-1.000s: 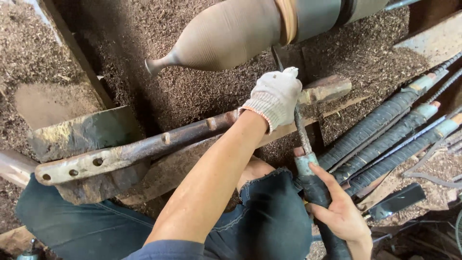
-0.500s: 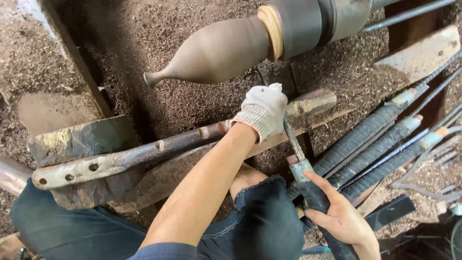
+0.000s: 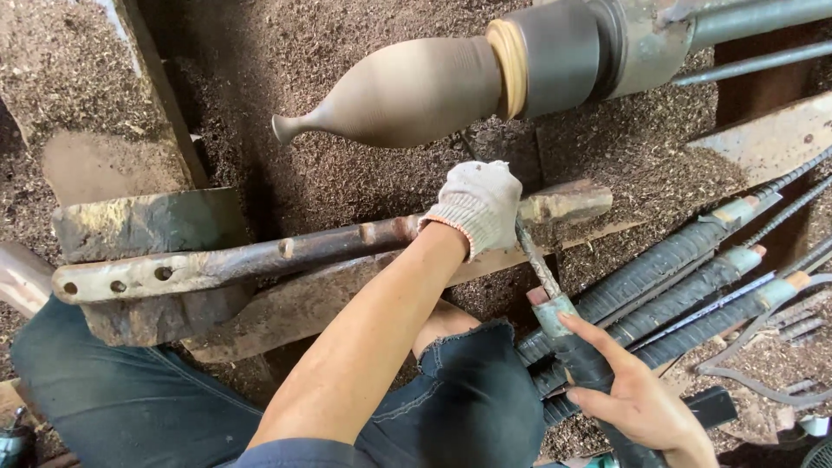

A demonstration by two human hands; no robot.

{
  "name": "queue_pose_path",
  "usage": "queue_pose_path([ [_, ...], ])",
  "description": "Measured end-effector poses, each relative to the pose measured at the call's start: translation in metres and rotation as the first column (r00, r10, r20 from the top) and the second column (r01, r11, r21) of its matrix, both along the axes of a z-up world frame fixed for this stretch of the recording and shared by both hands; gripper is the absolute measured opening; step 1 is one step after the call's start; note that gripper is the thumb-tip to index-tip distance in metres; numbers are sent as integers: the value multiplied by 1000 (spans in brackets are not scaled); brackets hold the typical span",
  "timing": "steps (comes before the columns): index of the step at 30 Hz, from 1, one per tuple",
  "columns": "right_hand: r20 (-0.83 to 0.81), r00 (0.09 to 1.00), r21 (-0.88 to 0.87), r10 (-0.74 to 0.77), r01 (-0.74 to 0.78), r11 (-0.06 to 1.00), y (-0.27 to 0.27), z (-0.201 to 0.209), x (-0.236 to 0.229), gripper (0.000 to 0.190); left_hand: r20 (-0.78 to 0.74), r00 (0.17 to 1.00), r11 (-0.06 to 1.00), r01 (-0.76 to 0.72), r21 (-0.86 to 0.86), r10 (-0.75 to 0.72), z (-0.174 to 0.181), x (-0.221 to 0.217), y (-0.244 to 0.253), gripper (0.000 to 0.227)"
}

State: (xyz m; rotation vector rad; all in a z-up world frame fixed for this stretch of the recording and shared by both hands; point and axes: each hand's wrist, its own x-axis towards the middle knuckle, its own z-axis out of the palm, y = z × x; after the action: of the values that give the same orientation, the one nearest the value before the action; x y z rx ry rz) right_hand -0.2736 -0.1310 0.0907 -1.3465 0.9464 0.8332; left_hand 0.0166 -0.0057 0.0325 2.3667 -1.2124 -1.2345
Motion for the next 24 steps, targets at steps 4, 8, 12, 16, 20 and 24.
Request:
queue_pose_path([
  [4,85,993,8,-85,84,996,15,-2,-4,97,18,1000,999,21,-38,-20,-6,-1,-1,34],
  [8,137,980,16,-147,146,989,20,-12,-18,95,17,1000,998,14,-66,-13,-12,-1,-1,37],
  [12,174,968,13,-180,181,983,30,-16,-23,95,24,1000,996,19,-92,-17,-13,-1,-1,36],
  [16,200,956,-12,-212,219,976,38,-18,-23,93,19,997,995,72,-65,-71,-7,4,-1,34],
  [20,230,943,-3,-241,248,969,43,-23,-27,95,26,996,995,84,-57,-83,-9,3,-1,35],
  [24,246,942,-32,-227,242,970,48,-20,-19,97,36,995,993,94,-67,-91,-7,5,0,36],
])
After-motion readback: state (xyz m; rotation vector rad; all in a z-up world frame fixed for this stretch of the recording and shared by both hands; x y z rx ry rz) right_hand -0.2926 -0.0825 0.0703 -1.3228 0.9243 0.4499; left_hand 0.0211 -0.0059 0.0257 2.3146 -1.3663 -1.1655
